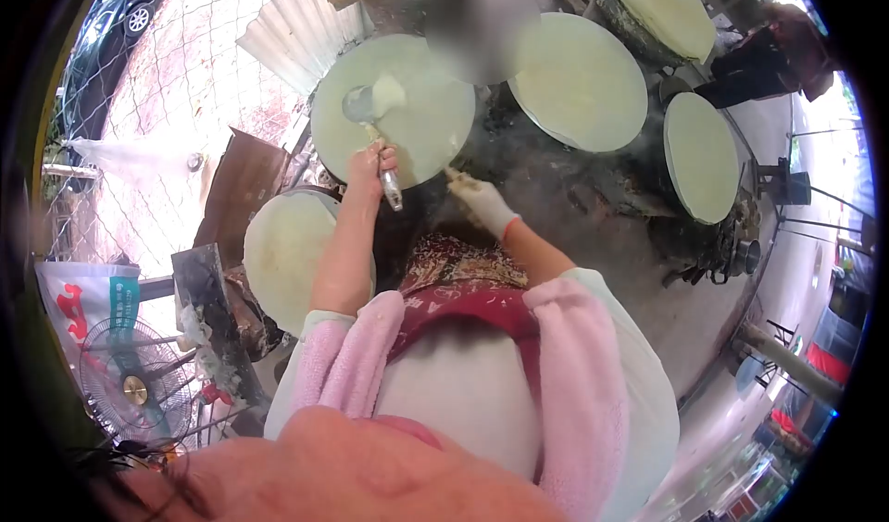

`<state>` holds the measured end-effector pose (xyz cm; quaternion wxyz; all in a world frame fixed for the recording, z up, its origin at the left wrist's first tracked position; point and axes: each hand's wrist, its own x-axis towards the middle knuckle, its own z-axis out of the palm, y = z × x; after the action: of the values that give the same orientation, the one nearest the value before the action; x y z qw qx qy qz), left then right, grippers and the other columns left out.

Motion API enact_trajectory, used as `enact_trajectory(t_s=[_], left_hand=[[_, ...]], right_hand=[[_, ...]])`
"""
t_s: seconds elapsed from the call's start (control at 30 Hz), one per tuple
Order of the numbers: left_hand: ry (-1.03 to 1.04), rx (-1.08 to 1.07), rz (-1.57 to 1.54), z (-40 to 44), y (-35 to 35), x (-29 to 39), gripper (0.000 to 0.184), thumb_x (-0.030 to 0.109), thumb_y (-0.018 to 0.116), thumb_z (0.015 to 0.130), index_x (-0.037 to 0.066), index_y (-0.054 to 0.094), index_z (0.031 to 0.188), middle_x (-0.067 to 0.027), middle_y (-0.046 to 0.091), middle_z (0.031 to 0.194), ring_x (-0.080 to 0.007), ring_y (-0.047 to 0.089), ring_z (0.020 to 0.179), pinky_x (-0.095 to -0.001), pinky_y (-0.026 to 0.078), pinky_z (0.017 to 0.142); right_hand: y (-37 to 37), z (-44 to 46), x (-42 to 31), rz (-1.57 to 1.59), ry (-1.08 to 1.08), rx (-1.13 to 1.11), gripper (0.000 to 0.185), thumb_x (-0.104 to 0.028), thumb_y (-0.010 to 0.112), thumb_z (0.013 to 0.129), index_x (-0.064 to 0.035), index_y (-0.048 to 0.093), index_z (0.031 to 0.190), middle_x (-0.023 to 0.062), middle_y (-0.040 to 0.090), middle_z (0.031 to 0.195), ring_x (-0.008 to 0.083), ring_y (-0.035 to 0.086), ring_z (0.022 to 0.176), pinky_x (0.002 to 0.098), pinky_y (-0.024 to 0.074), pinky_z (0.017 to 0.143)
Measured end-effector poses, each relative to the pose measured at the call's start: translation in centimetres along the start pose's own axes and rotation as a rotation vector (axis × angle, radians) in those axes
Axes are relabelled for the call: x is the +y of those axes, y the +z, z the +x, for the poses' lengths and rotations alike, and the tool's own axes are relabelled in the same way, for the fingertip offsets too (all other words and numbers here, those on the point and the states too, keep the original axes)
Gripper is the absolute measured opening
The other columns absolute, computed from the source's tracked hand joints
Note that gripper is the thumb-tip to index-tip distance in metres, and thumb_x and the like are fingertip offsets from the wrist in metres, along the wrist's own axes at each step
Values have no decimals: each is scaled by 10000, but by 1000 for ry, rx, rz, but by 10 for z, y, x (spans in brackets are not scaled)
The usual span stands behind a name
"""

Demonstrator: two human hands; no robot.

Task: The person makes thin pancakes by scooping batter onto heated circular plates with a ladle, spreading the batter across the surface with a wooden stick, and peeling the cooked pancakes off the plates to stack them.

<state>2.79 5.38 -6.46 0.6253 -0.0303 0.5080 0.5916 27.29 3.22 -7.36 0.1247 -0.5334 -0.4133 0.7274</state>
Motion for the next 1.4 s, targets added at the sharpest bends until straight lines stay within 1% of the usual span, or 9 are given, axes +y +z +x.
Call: enact_trajectory(t_s=[0.17, 0.2, 0.27, 0.33, 0.43, 0.6, 0.77, 1.0, 1.4], left_hand=[[137, -300, -198, -46, -7, 19, 81, 73, 498, 971, -2, 479, 996, -21, 464, 721, -100, 422, 488, -277, 401, 448], [106, -866, -370, -13, -56, 25, 167, 121, 487, 998, -29, 509, 1067, -15, 469, 718, -94, 353, 364, -242, 367, 400], [107, -671, -457, -49, -65, 25, 251, 166, 443, 1034, -60, 507, 1121, 3, 451, 699, -88, 314, 315, -208, 314, 356], [142, -588, -288, -77, -62, 31, 296, 190, 406, 1058, -75, 505, 1147, 12, 447, 698, -74, 327, 317, -195, 298, 342], [43, -562, -394, -101, -48, 52, 318, 203, 382, 1071, -79, 504, 1152, 20, 438, 701, -45, 364, 360, -213, 348, 382], [57, -362, -378, -145, 6, 35, 329, 209, 389, 1068, -92, 497, 1147, 25, 415, 719, -24, 381, 402, -227, 407, 466], [68, -360, -312, -170, 26, 6, 325, 184, 360, 1065, -102, 469, 1172, 23, 401, 717, -27, 378, 396, -219, 403, 480], [20, -288, -248, -177, 50, 6, 343, 233, 383, 1064, -79, 497, 1151, 31, 378, 643, -22, 369, 381, -224, 342, 403], [-69, -390, 141, -109, 55, 50, 343, 292, 468, 1037, -39, 543, 1091, 21, 421, 652, -53, 296, 357, -210, 288, 391]], right_hand=[[-3, -11, -43, 144, 142, -121, 282, -364, 629, 952, -251, 659, 1208, -49, 454, 620, 50, 306, 407, 222, 232, 360], [-23, -4, -41, 78, 37, -84, 318, -350, 609, 966, -271, 643, 1272, -56, 434, 595, 54, 311, 401, 221, 245, 364], [-35, -3, -53, 72, -135, 112, 395, -319, 603, 973, -260, 592, 1363, -77, 404, 575, 43, 296, 386, 216, 218, 361], [-45, 19, -27, -158, -309, -27, 449, -257, 624, 965, -128, 563, 1390, 17, 623, 899, 80, 536, 744, 234, 421, 672], [-40, 18, -34, -320, -172, -332, 499, -214, 671, 940, 7, 546, 1370, 92, 554, 1410, 139, 428, 1337, 281, 273, 1136], [-111, 32, -48, -254, -612, 390, 949, -460, 797, 785, 24, 358, 1473, 162, 645, 1244, 165, 618, 1066, 298, 466, 949], [-158, 94, -114, -587, -351, 800, 1052, -483, 796, 730, -44, 259, 1520, 292, 495, 1341, 403, 590, 1139, 443, 502, 917], [-151, 168, -154, -688, -149, 936, 922, -381, 747, 800, -86, 236, 1508, 242, 515, 1289, 391, 601, 1106, 459, 514, 887], [-304, 42, -228, -766, -700, 1067, 503, -175, 597, 802, 3, 594, 1273, 239, 657, 1171, 393, 620, 1113, 434, 481, 966]])
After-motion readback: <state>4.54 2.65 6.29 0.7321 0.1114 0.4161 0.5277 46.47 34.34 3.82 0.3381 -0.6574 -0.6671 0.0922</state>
